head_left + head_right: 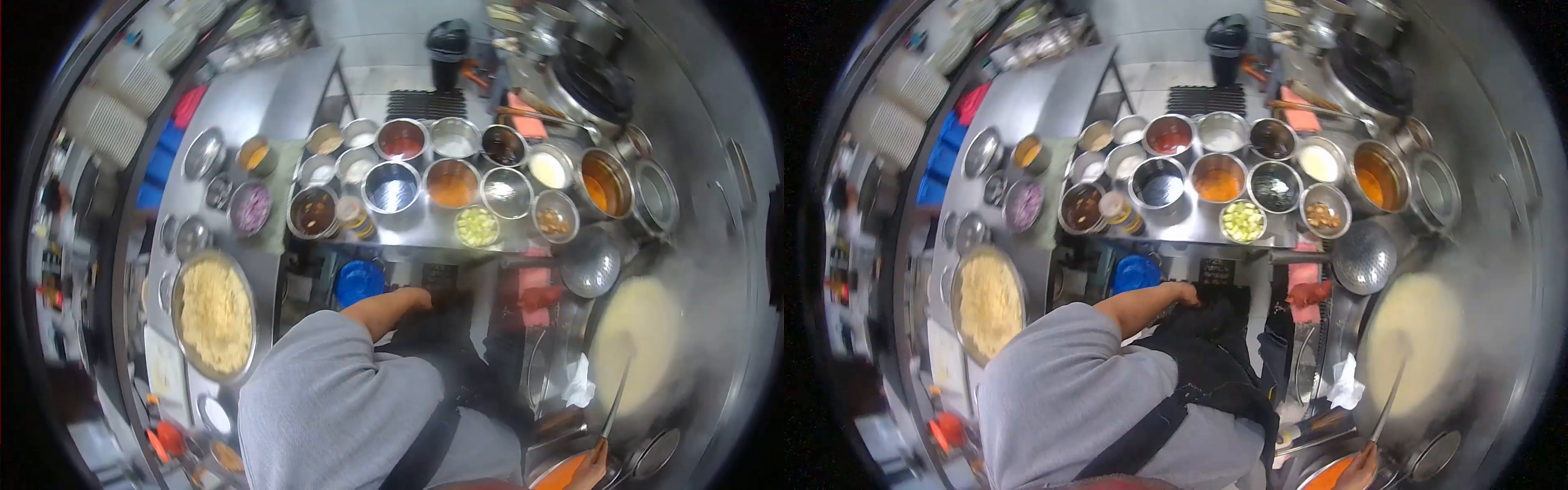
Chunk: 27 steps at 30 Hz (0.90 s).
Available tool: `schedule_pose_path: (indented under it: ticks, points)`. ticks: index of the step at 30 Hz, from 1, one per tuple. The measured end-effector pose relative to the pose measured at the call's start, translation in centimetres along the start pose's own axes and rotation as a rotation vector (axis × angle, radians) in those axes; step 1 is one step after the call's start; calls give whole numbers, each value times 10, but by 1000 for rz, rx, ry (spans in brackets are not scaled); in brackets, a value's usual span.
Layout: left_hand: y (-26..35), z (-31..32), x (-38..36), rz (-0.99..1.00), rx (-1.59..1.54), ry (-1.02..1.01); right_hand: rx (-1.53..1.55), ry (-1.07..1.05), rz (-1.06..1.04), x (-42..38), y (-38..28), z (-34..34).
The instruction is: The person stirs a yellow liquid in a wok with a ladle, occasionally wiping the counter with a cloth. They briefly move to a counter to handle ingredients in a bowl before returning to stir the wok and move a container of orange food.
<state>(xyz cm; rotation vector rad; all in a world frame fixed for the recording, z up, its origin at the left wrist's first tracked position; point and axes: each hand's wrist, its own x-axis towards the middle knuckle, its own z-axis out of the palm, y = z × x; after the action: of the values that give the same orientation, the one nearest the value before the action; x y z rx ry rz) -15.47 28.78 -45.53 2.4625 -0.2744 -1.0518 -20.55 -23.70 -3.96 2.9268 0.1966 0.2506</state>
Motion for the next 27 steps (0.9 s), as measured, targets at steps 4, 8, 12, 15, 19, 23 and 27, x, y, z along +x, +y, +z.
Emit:
schedule_pose_path:
  ticks: [4,8,12,15,19,23,27]
  points:
    - [2,85,-63,-147,-232,-2,358,-67,282,18,58,65]
    - [-35,228,-45,-186,-250,-63,473,-107,216,44,145,152]
    - [-8,203,-96,-121,-212,164,451,-117,240,63,176,171]
    - [33,133,-166,-640,-596,507,504,-111,232,59,194,169]
    - [3,125,-229,-948,-294,1085,464,-103,320,38,221,159]
    - [-16,110,-291,-1034,184,1337,309,-17,335,-9,265,154]
    - [12,68,-332,-1120,-41,1068,539,60,357,-67,281,127]
